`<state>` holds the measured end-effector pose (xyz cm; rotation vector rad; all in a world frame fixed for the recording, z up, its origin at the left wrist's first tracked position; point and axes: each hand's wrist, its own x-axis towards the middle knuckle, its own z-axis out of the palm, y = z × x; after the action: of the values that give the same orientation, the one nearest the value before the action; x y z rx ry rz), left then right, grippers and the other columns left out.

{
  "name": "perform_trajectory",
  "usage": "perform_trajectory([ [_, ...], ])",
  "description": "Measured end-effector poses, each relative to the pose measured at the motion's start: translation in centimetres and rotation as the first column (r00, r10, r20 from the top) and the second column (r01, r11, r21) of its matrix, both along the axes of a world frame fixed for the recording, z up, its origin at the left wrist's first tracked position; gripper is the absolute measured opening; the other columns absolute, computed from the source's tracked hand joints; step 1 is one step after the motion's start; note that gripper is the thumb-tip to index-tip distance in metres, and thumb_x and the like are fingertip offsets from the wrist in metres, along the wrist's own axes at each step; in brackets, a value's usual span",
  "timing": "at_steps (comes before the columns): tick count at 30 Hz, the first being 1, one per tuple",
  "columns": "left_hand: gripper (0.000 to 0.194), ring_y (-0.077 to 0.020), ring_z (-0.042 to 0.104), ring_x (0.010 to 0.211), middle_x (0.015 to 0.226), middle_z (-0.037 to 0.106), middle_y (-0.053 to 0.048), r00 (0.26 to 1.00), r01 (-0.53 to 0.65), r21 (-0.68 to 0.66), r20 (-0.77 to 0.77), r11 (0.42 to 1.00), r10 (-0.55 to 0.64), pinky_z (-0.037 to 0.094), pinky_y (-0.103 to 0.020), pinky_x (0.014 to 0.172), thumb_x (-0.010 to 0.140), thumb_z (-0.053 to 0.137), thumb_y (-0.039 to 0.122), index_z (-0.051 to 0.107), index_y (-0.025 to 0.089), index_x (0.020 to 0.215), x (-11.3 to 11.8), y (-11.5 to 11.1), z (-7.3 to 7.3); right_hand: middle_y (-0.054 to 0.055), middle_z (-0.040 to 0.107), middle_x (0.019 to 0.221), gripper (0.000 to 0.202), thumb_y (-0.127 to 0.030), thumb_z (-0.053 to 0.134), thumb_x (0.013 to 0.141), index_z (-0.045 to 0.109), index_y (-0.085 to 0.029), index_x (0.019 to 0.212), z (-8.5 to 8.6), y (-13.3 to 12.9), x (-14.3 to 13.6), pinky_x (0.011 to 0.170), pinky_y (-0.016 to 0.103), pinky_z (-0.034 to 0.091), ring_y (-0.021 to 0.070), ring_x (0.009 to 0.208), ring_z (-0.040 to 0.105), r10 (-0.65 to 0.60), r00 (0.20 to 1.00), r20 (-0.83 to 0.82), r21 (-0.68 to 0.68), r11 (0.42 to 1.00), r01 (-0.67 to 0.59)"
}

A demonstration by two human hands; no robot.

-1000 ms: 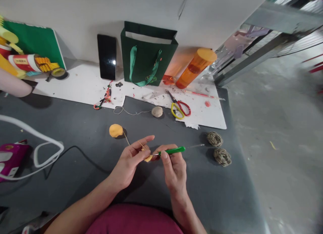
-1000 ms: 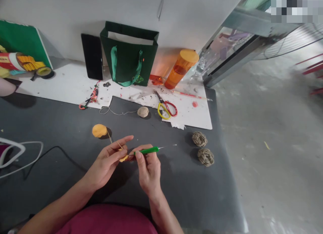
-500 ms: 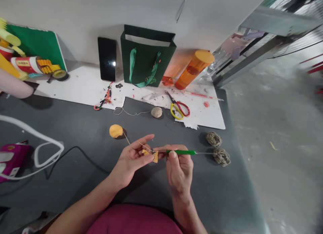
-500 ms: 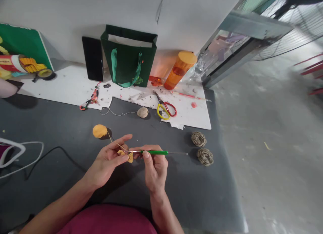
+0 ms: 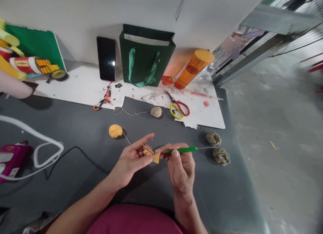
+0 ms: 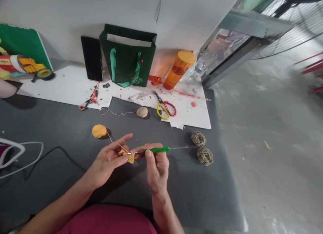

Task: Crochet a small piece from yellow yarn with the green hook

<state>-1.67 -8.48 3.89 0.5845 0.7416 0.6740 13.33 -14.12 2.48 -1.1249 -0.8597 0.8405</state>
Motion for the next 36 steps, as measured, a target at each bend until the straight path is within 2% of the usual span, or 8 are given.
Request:
perform_trajectory([
  [6,0.060,-0.0115,0.056,0.078,0.081,0.064,0.001,1.000,-0.007,-0.026,0.008,1.000,0.008,0.046,-0.027,0.077,0.068,0.093,0.026,0.076,0.027,0.126,0.0,0.1,0.1,0.000,0.077,0.082,0.013,-0.036,0.053,0.105,0.059,-0.027,0.099,0.2,-0.1,0.4,0.065,0.032,0.056,0.0171,0.070,0.072,0.025,0.998,0.063,-0.015,1.000,-0.024],
  [13,0.058,-0.0132,0.058,0.078,0.078,0.065,0.001,1.000,-0.016,-0.027,0.009,0.999,0.016,0.046,-0.029,0.078,0.068,0.093,0.027,0.077,0.025,0.124,-0.1,0.1,0.0,0.002,0.077,0.082,0.013,-0.035,0.051,0.106,0.058,-0.027,0.099,0.4,-0.1,0.5,0.063,0.033,0.056,0.0189,0.073,0.073,0.055,0.992,0.117,0.011,0.998,-0.057],
  [18,0.058,-0.0114,0.057,0.075,0.076,0.064,0.002,0.999,-0.035,-0.030,0.000,0.999,0.035,0.046,-0.028,0.078,0.066,0.095,0.025,0.078,0.025,0.121,0.0,0.2,-0.1,0.003,0.078,0.082,0.013,-0.030,0.049,0.106,0.059,-0.027,0.100,1.1,0.0,0.4,0.061,0.034,0.058,0.0189,0.072,0.073,0.015,0.968,0.251,0.062,0.998,-0.032],
  [24,0.057,-0.0124,0.061,0.076,0.076,0.067,0.001,0.996,-0.062,0.030,-0.058,0.998,0.064,0.049,-0.030,0.081,0.069,0.093,0.027,0.077,0.023,0.124,0.1,0.2,-0.5,0.005,0.080,0.089,0.014,-0.022,0.048,0.106,0.061,-0.027,0.107,1.3,0.1,0.3,0.063,0.035,0.060,0.0189,0.074,0.073,0.011,0.918,0.397,0.146,0.986,-0.075],
  [31,0.059,-0.0147,0.063,0.077,0.079,0.073,0.000,0.966,-0.089,0.247,-0.214,0.965,0.144,0.051,-0.030,0.083,0.076,0.088,0.030,0.072,0.023,0.133,0.2,0.0,-0.1,0.008,0.081,0.094,0.018,-0.015,0.052,0.103,0.064,-0.026,0.110,0.9,0.1,0.5,0.065,0.035,0.060,0.0203,0.080,0.076,-0.026,0.826,0.564,0.181,0.979,-0.093],
  [33,0.054,-0.0160,0.065,0.078,0.080,0.075,-0.001,0.938,-0.077,0.353,-0.291,0.932,0.188,0.051,-0.031,0.085,0.080,0.084,0.027,0.072,0.024,0.132,0.1,-0.1,0.1,0.008,0.081,0.092,0.018,-0.015,0.053,0.102,0.065,-0.026,0.109,1.0,0.1,0.5,0.065,0.035,0.061,0.0203,0.078,0.076,-0.034,0.806,0.591,0.181,0.979,-0.092],
  [36,0.049,-0.0182,0.068,0.080,0.083,0.077,-0.001,0.878,-0.066,0.535,-0.369,0.842,0.303,0.051,-0.033,0.091,0.081,0.080,0.020,0.074,0.027,0.129,-0.1,-0.2,0.2,0.007,0.081,0.091,0.020,-0.014,0.053,0.101,0.067,-0.026,0.108,1.2,0.3,0.5,0.068,0.036,0.061,0.0204,0.076,0.077,-0.043,0.776,0.630,0.179,0.980,-0.092],
])
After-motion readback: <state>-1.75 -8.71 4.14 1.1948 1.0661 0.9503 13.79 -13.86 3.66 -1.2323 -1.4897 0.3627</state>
